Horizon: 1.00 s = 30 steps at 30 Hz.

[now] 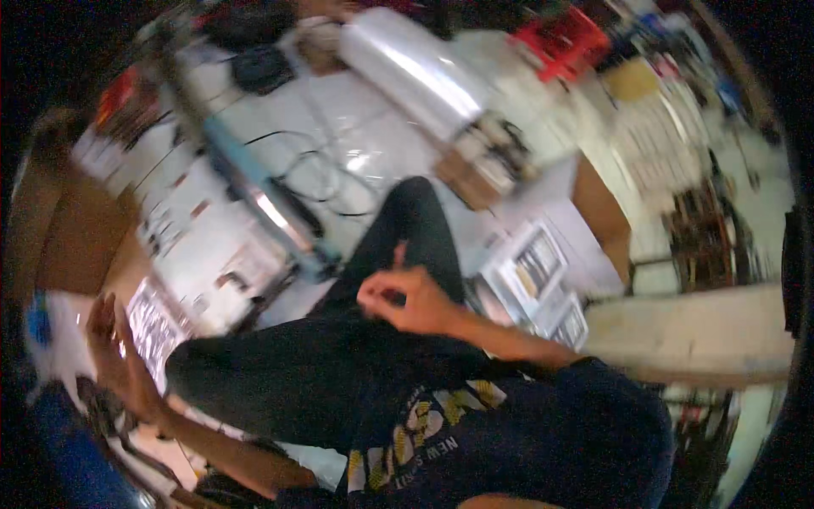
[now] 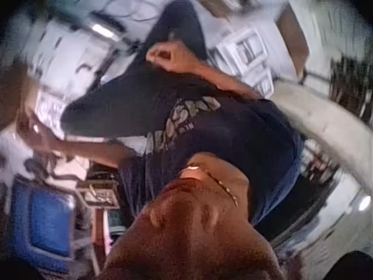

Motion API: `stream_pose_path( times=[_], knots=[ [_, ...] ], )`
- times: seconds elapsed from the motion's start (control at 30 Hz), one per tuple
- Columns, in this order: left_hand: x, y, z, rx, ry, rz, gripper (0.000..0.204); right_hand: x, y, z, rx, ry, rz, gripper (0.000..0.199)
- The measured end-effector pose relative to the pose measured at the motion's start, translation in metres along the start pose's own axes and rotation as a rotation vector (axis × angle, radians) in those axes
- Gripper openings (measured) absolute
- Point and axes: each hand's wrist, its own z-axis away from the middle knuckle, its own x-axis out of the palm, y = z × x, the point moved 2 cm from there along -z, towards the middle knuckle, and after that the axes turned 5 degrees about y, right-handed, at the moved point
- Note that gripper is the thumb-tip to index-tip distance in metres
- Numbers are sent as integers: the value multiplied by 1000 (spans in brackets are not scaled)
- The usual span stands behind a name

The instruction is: The person wraps books in plastic film by hand, places them in cardboard boxes, and uses a heat sealer to seal the plastic packaging.

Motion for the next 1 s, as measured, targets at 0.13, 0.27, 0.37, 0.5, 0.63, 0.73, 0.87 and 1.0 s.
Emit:
stream_pose_path(
  times=[0.13,0.27,0.37,0.5,0.63,0.73,0.87,1.0],
  knots=[
    [19,179,38,185,-462,328,33,-125,51,19,85,337,-5,12],
    [49,299,83,666,-1104,615,34,-243,56,62,162,745,236,12],
    [70,348,94,851,-1300,696,36,-324,71,92,121,959,433,12],
    [111,381,107,903,-1450,602,38,-380,85,95,417,934,548,39],
    [138,375,149,928,-1302,902,69,-333,91,71,360,520,543,44],
    [146,375,143,684,-1026,975,72,-298,104,85,621,-54,635,54],
    [204,332,136,-125,-1384,709,49,-317,142,151,963,-129,969,67],
    [341,240,235,-326,-1440,597,83,-261,128,173,1016,50,470,72]
  ],
)
